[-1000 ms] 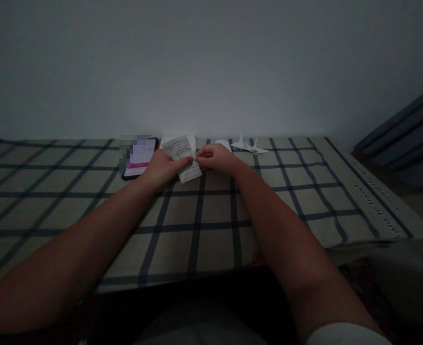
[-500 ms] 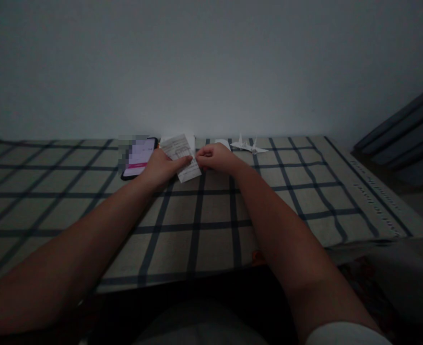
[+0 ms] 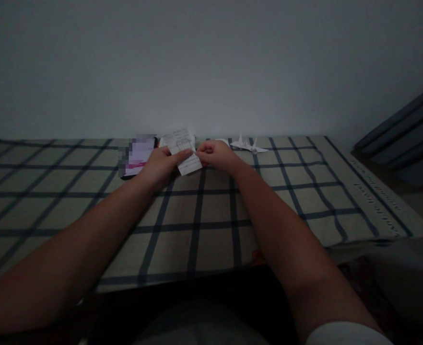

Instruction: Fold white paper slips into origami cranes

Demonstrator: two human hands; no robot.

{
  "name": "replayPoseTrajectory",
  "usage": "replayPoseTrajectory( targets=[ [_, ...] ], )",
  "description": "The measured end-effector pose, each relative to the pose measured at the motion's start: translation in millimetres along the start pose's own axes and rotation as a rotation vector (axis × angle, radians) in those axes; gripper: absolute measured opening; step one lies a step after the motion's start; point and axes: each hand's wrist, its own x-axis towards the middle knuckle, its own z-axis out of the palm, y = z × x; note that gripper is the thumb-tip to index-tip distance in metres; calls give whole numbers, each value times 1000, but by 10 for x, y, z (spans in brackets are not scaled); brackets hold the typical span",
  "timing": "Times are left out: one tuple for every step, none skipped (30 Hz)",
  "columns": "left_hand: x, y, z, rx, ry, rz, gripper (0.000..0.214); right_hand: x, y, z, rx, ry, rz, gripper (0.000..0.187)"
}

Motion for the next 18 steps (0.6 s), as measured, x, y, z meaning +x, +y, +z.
replayPoseTrajectory(
  targets=[
    [-5,2,5,-1,0,-18,46,-2,-5,2,11,4,3,15],
    [-10,4,7,16,8,-26,45,-4,-10,4,18,6,8,15],
    [-14,6,5,46,20,-21,44,-6,-13,4,23,0,16,15],
    [-16,8,0,78,31,-7,42,-7,-13,2,23,-11,21,15],
    [-18,11,-8,112,38,11,41,-7,-10,-1,18,-23,25,15],
    [-19,16,-16,145,39,28,40,-5,-3,-6,11,-33,28,16],
    [-20,20,-24,180,35,42,39,-2,8,-13,1,-41,30,16],
    [-21,26,-31,215,31,54,38,1,21,-21,-11,-46,30,15],
    [-21,31,-37,246,31,64,37,5,35,-29,-23,-46,27,15],
    [-22,35,-41,270,33,72,37,7,49,-38,-36,-46,23,15],
    [-22,38,-44,286,37,76,36,8,60,-47,-46,-50,17,14],
    [-23,40,-46,295,42,78,36,7,67,-55,-52,-57,10,14],
    [-23,40,-47,300,44,80,36,3,68,-62,-53,-64,3,13],
    [-24,40,-47,302,45,82,36,-3,64,-67,-51,-72,-2,13],
    [-25,39,-48,304,41,85,37,-10,56,-70,-50,-80,-7,13],
    [-25,38,-50,305,36,88,37,-17,44,-73,-55,-83,-12,14],
    [-26,38,-51,305,32,91,38,-24,31,-74,-66,-82,-16,14],
    [-28,39,-53,307,31,93,38,-30,20,-75,-80,-80,-20,16]
  ],
)
